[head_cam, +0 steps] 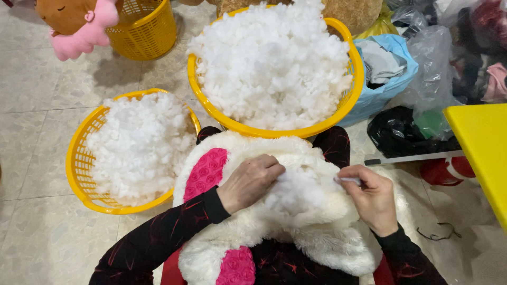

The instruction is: The person sits on the floor and repeatedly takes handfuls of white polyester fiberfill from yellow baskets, then pushes the fiber into the opening of a white plush toy with pink accents. The person continues to add and compress the stuffing by hand throughout the clip.

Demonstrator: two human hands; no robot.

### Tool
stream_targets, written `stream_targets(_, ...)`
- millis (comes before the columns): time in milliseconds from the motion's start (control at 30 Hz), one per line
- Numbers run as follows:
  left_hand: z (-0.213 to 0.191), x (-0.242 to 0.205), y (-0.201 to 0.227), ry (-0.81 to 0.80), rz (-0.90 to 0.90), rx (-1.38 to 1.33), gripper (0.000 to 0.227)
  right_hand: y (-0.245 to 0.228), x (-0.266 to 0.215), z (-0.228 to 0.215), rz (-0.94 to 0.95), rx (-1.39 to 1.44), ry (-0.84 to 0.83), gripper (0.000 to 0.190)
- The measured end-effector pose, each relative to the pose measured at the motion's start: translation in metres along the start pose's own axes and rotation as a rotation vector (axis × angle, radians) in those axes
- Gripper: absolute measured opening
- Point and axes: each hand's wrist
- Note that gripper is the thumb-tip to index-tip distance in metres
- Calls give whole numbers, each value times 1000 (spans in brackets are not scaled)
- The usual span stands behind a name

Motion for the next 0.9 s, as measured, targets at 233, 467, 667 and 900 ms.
stream_targets(233,2,-29,36,-217,107,142,65,-21,-21,32,-339,-256,-255,41)
stream_targets(467,40,-38,41,-287,77,527,68,-13,-21,54,-623,-772,-559,63)
stream_targets(667,52,-13,31,-573,-57,641,49,-11,-7,44,-330,-1012,-779,76)
stream_targets(900,33,-18,42,-543,-57,404,31,-42,3,8,-400,-543,-463,34)
Point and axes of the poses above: each hand's wrist, its own x-axis towards the middle knuckle, its own z-axis out of the palm, y = z × x, and after that the axes turned 8 degrees about -z, right-handed
